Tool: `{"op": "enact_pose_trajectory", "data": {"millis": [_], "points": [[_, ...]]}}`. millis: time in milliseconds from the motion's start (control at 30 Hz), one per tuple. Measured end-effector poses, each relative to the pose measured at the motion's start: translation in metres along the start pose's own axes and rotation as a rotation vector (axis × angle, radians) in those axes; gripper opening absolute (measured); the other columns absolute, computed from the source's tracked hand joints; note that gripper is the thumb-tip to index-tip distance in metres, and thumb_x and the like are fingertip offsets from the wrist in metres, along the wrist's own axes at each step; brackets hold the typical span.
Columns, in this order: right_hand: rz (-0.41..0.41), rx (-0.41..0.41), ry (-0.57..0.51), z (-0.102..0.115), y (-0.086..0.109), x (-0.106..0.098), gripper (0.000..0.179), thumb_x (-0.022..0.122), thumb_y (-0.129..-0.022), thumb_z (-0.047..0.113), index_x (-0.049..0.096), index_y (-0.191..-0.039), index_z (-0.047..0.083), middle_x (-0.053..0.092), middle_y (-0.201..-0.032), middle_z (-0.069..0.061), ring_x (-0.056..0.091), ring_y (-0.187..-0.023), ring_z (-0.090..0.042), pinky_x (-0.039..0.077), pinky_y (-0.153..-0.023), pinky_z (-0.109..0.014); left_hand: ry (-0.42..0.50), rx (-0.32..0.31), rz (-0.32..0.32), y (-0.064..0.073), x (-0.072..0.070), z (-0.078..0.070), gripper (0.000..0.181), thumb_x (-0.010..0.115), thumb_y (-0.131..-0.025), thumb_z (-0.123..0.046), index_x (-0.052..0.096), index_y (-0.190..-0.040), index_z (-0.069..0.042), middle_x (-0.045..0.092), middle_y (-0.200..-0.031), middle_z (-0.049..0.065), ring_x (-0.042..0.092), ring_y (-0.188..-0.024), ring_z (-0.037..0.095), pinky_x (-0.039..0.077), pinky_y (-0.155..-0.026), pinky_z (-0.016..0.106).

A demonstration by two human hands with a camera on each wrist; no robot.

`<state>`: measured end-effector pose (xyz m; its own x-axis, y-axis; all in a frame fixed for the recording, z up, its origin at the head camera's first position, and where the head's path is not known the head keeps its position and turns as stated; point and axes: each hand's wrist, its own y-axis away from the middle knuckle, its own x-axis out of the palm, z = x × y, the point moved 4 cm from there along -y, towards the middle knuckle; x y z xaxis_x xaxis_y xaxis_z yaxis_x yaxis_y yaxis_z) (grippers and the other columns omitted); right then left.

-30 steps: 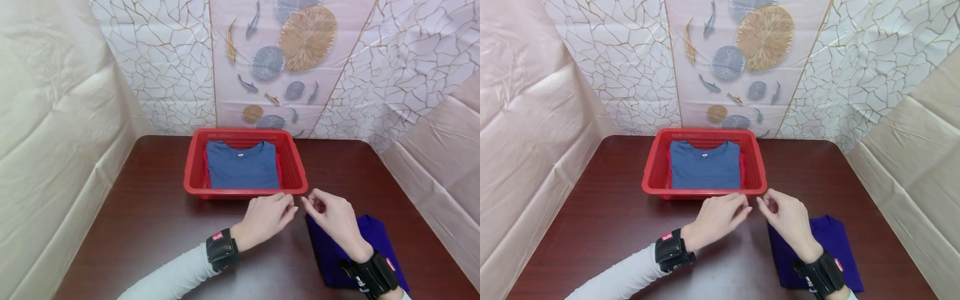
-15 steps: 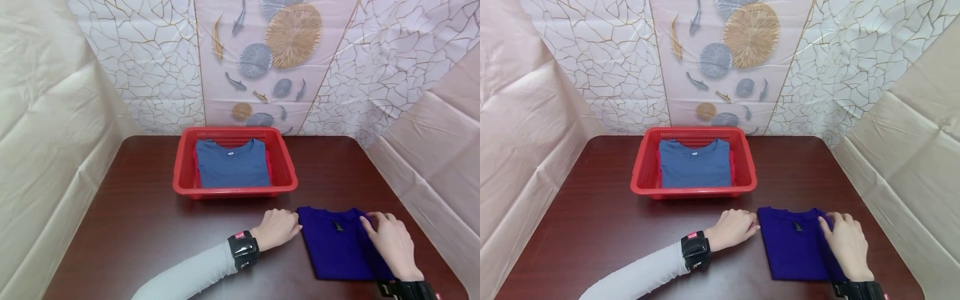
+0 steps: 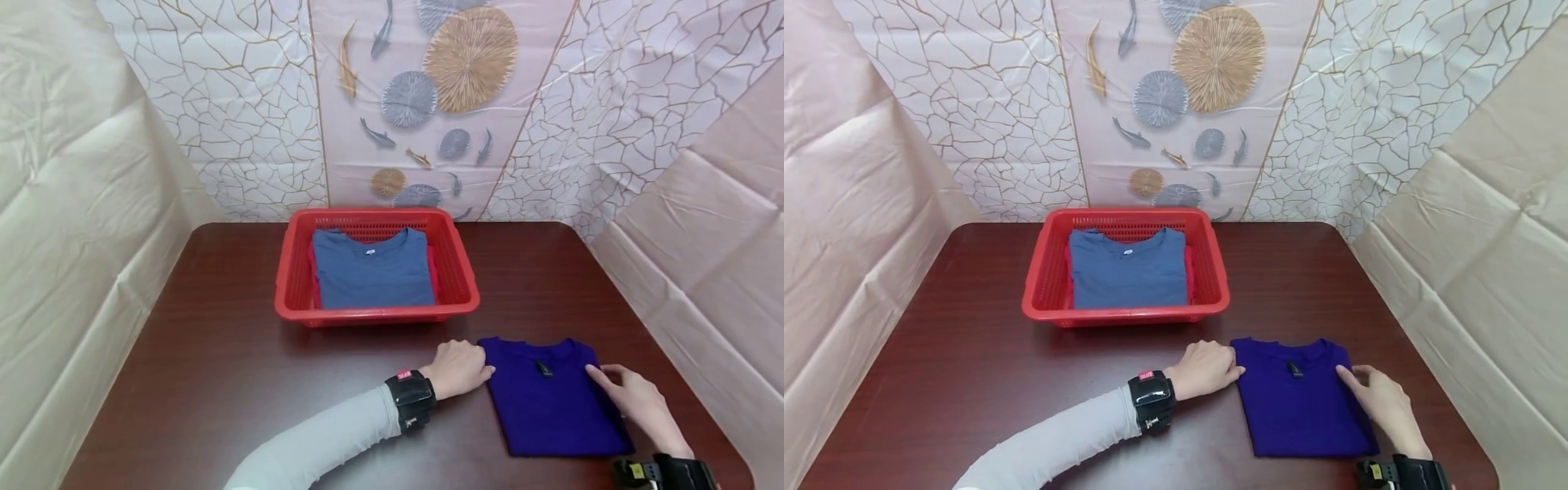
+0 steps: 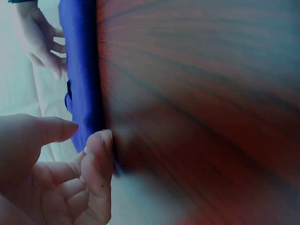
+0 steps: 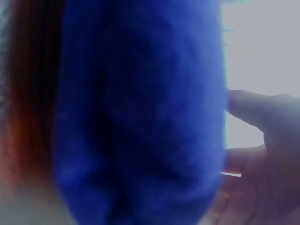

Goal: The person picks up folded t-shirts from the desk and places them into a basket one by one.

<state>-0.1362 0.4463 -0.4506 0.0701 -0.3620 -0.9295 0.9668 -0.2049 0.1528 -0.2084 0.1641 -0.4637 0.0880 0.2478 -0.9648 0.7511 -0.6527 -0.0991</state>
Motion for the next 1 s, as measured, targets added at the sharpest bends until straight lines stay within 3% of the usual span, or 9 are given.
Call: {"op": "enact_pose_trajectory", "data": {"millis": [100, 233, 367, 467, 533, 600, 767, 933, 1000], "points": [[0.068, 0.008, -0.06, 0.002, -0.002, 0.001, 0.075, 0.041, -0.091, 0.057, 0.047, -0.125, -0.01, 0.059, -0.109, -0.032, 0.057, -0.089, -0.036, 0.046, -0.073, -0.051, 0.104, -0.023, 0.06, -0.001, 0.001, 0.001, 0.049, 0.054, -0.088, -0.043, 0.045, -0.046, -0.019, 0.041, -0.043, -0.008, 0.042, -0.042, 0.009, 0.034, -0.036, 0.026], [0.222, 0.074, -0.214, 0.003, -0.001, 0.006, 0.084, 0.044, -0.089, 0.058, 0.036, -0.132, -0.013, 0.053, -0.121, -0.034, 0.056, -0.1, -0.033, 0.049, -0.079, -0.048, 0.319, -0.08, 0.139, 0.002, 0.002, -0.001, 0.037, 0.056, -0.089, -0.039, 0.058, -0.057, -0.018, 0.052, -0.043, -0.013, 0.045, -0.041, -0.001, 0.038, -0.04, 0.018], [0.379, 0.085, -0.493, 0.007, 0.003, 0.015, 0.081, 0.046, -0.092, 0.049, 0.026, -0.137, -0.015, 0.063, -0.111, -0.023, 0.061, -0.095, -0.028, 0.054, -0.078, -0.045, 0.749, -0.169, 0.231, 0.007, 0.008, -0.005, 0.019, 0.059, -0.089, -0.027, 0.056, -0.088, -0.008, 0.068, -0.056, 0.002, 0.059, -0.046, 0.005, 0.051, -0.046, 0.019], [0.509, 0.051, -0.751, 0.013, 0.008, 0.023, 0.072, 0.044, -0.096, 0.037, 0.016, -0.142, -0.011, 0.066, -0.11, -0.012, 0.06, -0.098, -0.031, 0.055, -0.078, -0.045, 1.068, -0.237, 0.297, 0.011, 0.013, -0.007, 0.026, 0.059, -0.088, -0.02, 0.046, -0.101, -0.002, 0.069, -0.068, 0.015, 0.065, -0.055, 0.02, 0.056, -0.052, 0.03], [0.58, 0.02, -0.873, 0.016, 0.012, 0.026, 0.066, 0.04, -0.099, 0.029, 0.009, -0.144, -0.008, 0.065, -0.113, -0.007, 0.058, -0.103, -0.033, 0.054, -0.081, -0.046, 1.198, -0.265, 0.341, 0.013, 0.017, -0.008, 0.035, 0.059, -0.088, -0.017, 0.041, -0.111, 0.001, 0.067, -0.077, 0.017, 0.066, -0.061, 0.026, 0.057, -0.056, 0.035], [0.648, 0.015, -0.993, 0.019, 0.015, 0.029, 0.06, 0.037, -0.1, 0.024, 0.007, -0.146, 0.001, 0.063, -0.118, -0.005, 0.054, -0.109, -0.034, 0.052, -0.085, -0.047, 1.278, -0.28, 0.379, 0.015, 0.02, -0.009, 0.047, 0.059, -0.088, -0.016, 0.033, -0.123, 0.001, 0.061, -0.087, 0.016, 0.066, -0.066, 0.028, 0.058, -0.06, 0.037], [0.752, 0.031, -1.209, 0.027, 0.019, 0.036, 0.032, 0.033, -0.101, 0.018, 0.029, -0.133, 0.017, 0.062, -0.122, -0.007, 0.049, -0.115, -0.036, 0.048, -0.092, -0.049, 1.391, -0.254, 0.41, 0.016, 0.025, -0.012, 0.069, 0.057, -0.089, -0.01, 0.013, -0.142, -0.01, 0.056, -0.103, 0.02, 0.065, -0.078, 0.026, 0.058, -0.065, 0.043], [0.793, 0.0, -1.283, 0.032, 0.021, 0.037, 0.029, 0.028, -0.102, 0.016, 0.032, -0.129, 0.025, 0.06, -0.124, -0.003, 0.048, -0.117, -0.032, 0.047, -0.093, -0.047, 1.419, -0.177, 0.391, 0.015, 0.023, -0.01, 0.071, 0.05, -0.09, -0.002, 0.009, -0.146, -0.018, 0.054, -0.118, 0.022, 0.063, -0.086, 0.024, 0.057, -0.062, 0.045], [0.765, -0.04, -1.243, 0.033, 0.023, 0.035, 0.035, 0.027, -0.102, 0.017, 0.024, -0.137, 0.023, 0.06, -0.124, 0.001, 0.049, -0.117, -0.028, 0.048, -0.093, -0.043, 1.406, -0.135, 0.377, 0.015, 0.021, -0.008, 0.069, 0.047, -0.09, 0.0, 0.013, -0.145, -0.022, 0.055, -0.118, 0.02, 0.063, -0.084, 0.021, 0.057, -0.058, 0.042]]}}
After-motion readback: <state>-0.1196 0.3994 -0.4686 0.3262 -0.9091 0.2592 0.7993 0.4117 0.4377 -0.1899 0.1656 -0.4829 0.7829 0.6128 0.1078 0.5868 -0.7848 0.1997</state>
